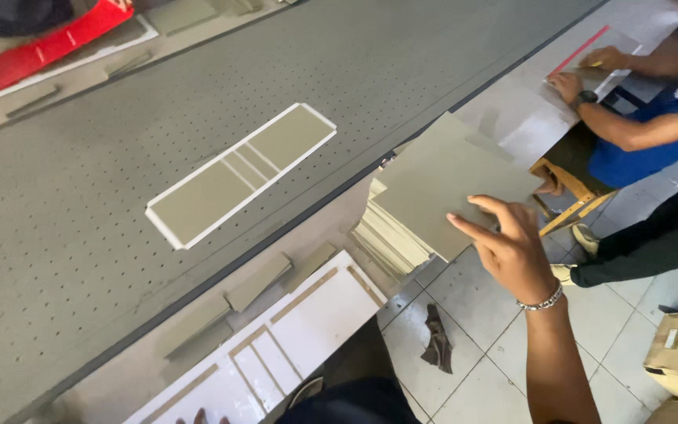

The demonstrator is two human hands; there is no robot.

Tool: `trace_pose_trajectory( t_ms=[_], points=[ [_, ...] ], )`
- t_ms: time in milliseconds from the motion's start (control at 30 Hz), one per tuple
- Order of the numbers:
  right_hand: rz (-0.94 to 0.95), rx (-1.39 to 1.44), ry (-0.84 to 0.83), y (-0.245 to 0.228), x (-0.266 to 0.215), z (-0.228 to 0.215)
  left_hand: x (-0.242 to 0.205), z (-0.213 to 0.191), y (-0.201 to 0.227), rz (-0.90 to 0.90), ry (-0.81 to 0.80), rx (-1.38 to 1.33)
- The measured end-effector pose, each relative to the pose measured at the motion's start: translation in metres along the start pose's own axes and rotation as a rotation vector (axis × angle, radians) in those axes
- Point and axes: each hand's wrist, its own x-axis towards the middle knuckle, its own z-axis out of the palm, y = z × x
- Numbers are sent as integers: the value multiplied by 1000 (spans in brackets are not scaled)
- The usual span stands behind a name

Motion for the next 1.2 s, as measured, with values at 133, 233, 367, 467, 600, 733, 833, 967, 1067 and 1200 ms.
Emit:
trace_pose_trajectory(
  t_ms=[133, 233, 367, 467, 600, 733, 833, 967, 1067, 1200],
  points=[
    [-184, 13, 188, -47, 4, 0, -22, -38, 34, -95, 31, 130],
    [-358, 295, 156, -93, -18, 51, -3, -91, 99, -114, 24, 163],
    [-469, 233, -42, -144, -74, 119, 15, -129, 154, -115, -9, 62],
    [-431, 347, -249, -144, -136, 181, 16, -138, 168, -139, -30, 43],
    [-439, 404, -315, -143, -164, 216, 23, -146, 188, -182, -40, 14],
    [-422, 391, -281, -149, -169, 236, 25, -151, 197, -197, -56, 23],
    [-422, 413, -298, -153, -170, 243, 22, -146, 190, -205, -61, 28],
    [-395, 437, -313, -152, -174, 257, 19, -145, 182, -197, -48, 30],
    [-364, 485, -364, -156, -170, 256, 23, -152, 185, -214, -21, -46],
    [-337, 523, -417, -158, -171, 253, 30, -183, 198, -226, 32, -108]
  ],
)
